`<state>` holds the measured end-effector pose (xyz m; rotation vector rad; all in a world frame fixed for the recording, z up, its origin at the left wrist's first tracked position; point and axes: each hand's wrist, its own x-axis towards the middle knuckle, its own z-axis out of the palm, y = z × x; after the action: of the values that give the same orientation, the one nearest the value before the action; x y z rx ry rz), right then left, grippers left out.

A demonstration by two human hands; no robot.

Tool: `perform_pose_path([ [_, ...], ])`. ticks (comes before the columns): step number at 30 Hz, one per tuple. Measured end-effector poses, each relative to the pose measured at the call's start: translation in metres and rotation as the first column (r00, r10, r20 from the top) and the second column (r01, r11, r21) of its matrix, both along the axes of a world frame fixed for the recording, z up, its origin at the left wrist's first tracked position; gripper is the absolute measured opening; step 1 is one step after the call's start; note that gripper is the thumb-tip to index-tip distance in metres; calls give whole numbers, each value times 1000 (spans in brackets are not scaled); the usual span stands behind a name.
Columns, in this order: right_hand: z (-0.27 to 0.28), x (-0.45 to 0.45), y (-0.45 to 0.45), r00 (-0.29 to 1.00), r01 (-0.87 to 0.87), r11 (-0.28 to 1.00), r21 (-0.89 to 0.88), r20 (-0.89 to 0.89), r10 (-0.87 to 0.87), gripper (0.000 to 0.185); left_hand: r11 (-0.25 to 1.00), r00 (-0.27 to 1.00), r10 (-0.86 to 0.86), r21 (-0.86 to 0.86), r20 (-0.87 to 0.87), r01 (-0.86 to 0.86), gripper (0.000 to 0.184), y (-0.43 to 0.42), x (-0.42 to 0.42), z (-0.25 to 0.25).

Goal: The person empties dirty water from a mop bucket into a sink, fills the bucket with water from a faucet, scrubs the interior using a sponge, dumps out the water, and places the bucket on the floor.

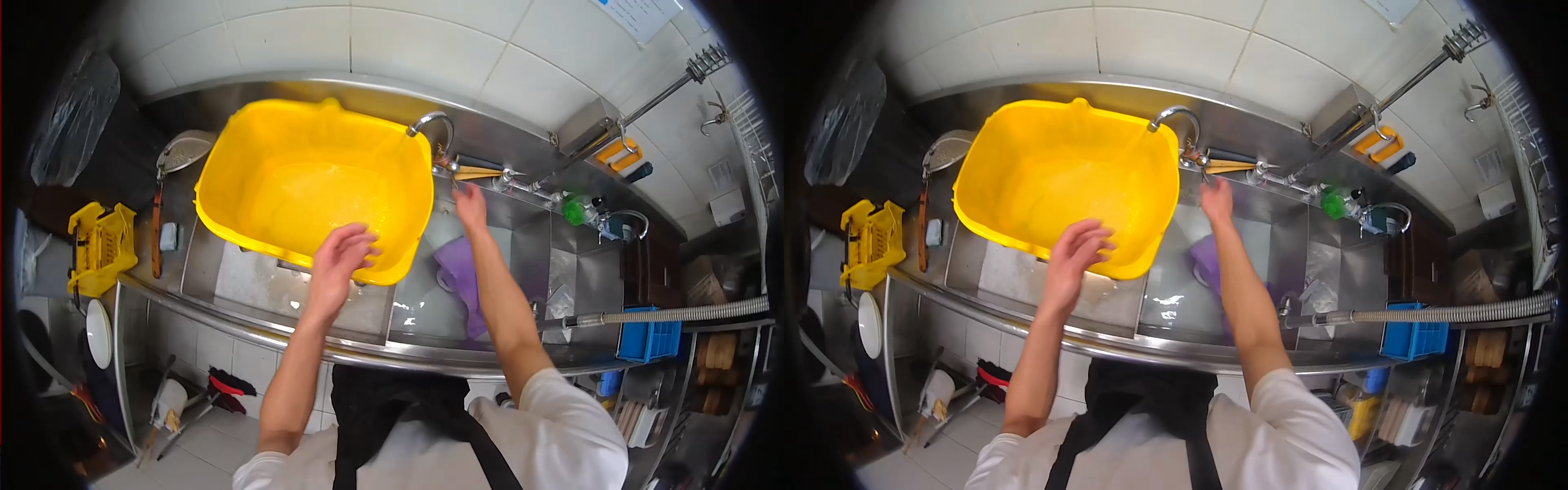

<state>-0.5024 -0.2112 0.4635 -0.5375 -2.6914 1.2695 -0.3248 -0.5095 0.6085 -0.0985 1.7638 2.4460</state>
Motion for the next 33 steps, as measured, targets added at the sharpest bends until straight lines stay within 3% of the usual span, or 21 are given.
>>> perform_pose_path([
  [1,-12,-26,0,984,174,984,40,-43,-173,53,986,994,-35,164,100,18,31,8,-22,2],
  [4,-5,-62,-11,997,24,999,-49,70,-20,45,829,957,-86,552,276,-85,35,38,-107,-39],
  [6,4,-59,-25,995,7,1000,-5,103,-7,37,833,924,-49,527,378,-171,33,56,-173,-67],
  [8,2,-62,-27,996,-7,1000,28,94,4,43,925,949,-10,363,316,-111,29,68,-222,-89],
  [9,9,-59,-33,995,62,995,73,67,-67,40,923,951,-23,373,307,-98,29,72,-235,-84],
  [11,17,-61,-36,990,134,987,92,24,-136,41,997,975,68,7,211,-71,19,78,-255,-78],
  [13,15,-60,-28,983,174,982,69,45,-177,47,994,984,-29,-97,174,47,17,76,-262,-70],
  [15,21,-60,-20,976,119,991,59,179,-128,49,932,962,-234,-250,141,263,18,63,-260,-56],
  [16,24,-65,-15,954,62,997,51,291,-74,50,929,964,-222,-266,149,256,18,56,-260,-47],
  [17,-37,-90,2,969,105,986,132,211,-132,50,826,933,-335,-435,132,358,21,49,-258,-38],
  [18,-47,-93,6,966,92,989,114,229,-116,50,683,885,-443,-584,147,439,23,41,-253,-32],
  [19,-54,-93,7,968,83,990,111,226,-107,49,676,886,-430,-589,173,443,23,29,-248,-24],
  [21,-57,-77,7,963,57,994,93,257,-79,48,635,875,-481,-666,55,391,30,-7,-227,-7],
  [23,-37,-64,0,967,52,999,-8,251,-49,48,576,911,-412,-770,17,275,35,-55,-206,14],
  [25,-39,-57,-6,973,69,997,-29,221,-61,46,439,925,-352,-898,-143,28,39,-114,-197,22],
  [28,-34,-54,-4,981,93,993,-66,176,-80,41,405,942,-104,-879,-320,-253,38,-199,-178,39],
  [30,-19,-58,0,983,113,989,-99,159,-96,37,310,942,42,-892,-332,-328,44,-253,-172,45],
  [32,0,-63,-1,955,115,801,-588,287,74,31,216,921,194,-901,-337,-375,45,-273,-157,54],
  [33,7,-71,-2,970,80,719,-691,220,104,32,217,920,195,-900,-339,-378,45,-290,-154,48],
])
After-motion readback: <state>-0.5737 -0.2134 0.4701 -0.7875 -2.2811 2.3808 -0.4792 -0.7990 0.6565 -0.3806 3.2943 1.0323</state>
